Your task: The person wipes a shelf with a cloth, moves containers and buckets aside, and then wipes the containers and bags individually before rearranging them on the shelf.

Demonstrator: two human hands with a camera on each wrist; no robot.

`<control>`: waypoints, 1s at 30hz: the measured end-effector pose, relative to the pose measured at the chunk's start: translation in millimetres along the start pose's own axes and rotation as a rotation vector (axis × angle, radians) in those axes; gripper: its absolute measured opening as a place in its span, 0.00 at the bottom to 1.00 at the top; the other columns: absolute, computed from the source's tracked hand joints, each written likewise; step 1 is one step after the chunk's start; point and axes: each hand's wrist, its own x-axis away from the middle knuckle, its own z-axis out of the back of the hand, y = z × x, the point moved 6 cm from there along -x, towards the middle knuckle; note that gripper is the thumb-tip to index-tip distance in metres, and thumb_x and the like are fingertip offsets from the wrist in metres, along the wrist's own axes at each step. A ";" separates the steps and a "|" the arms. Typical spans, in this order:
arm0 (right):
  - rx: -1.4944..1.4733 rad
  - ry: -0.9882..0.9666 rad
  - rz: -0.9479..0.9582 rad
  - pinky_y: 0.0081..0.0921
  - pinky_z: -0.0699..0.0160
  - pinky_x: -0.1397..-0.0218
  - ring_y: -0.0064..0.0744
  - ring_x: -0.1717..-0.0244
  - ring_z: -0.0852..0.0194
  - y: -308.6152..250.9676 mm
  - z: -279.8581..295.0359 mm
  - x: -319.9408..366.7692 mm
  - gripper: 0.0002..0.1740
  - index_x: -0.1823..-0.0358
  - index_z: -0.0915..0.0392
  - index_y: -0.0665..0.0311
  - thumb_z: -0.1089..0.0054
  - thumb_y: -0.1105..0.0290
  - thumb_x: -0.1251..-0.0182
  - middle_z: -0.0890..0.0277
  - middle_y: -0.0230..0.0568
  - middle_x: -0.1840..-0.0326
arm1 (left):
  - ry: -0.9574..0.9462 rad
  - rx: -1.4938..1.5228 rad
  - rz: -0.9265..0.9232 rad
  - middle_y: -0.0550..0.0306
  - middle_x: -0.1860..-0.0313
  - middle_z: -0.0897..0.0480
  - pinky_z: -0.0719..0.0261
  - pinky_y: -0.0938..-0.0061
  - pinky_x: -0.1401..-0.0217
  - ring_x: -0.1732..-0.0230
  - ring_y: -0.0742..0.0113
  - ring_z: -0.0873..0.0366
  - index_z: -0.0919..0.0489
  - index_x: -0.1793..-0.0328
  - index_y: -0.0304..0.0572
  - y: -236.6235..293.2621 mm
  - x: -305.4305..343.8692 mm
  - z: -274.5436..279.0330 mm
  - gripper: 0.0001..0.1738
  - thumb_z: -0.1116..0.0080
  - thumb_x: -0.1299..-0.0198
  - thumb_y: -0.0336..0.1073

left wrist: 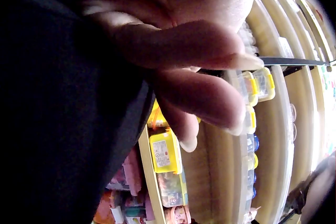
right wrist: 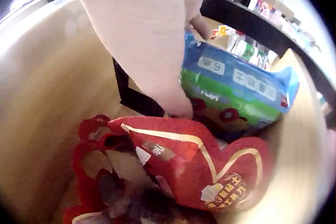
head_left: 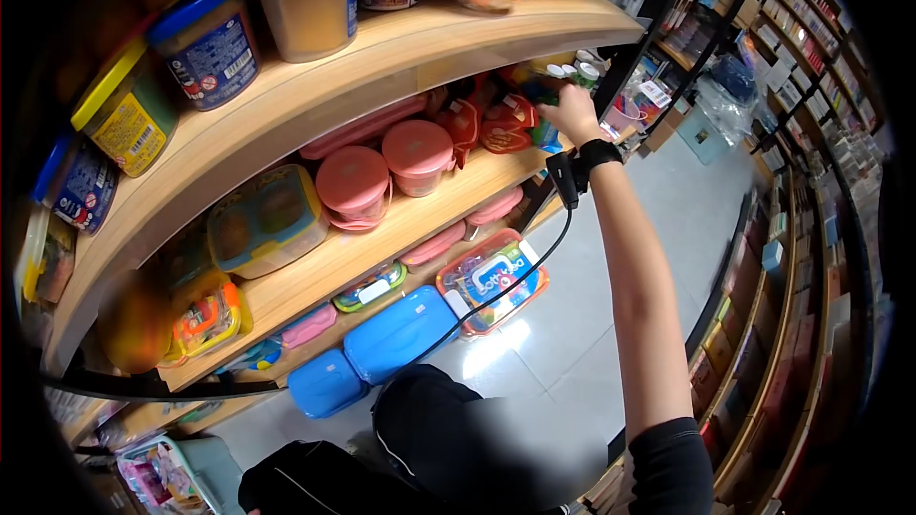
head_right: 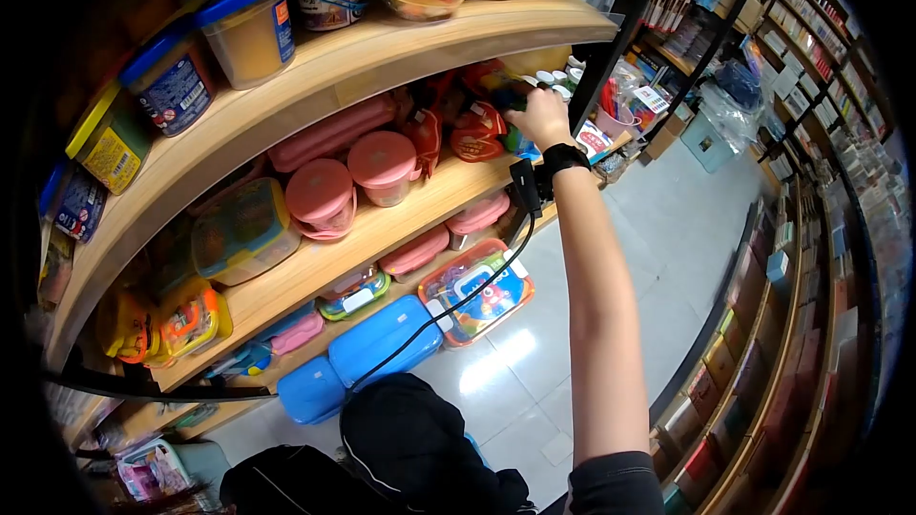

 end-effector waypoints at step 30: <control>-0.899 -0.744 0.253 0.29 0.29 0.48 0.41 0.50 0.26 -233.0 16.9 348.3 0.22 0.43 0.35 0.67 0.49 0.76 0.41 0.26 0.51 0.53 | -0.105 0.160 -0.326 0.50 0.83 0.22 0.42 0.84 0.95 0.96 0.71 0.34 0.29 0.50 0.37 -9.6 80.0 8.6 0.13 0.59 0.32 0.37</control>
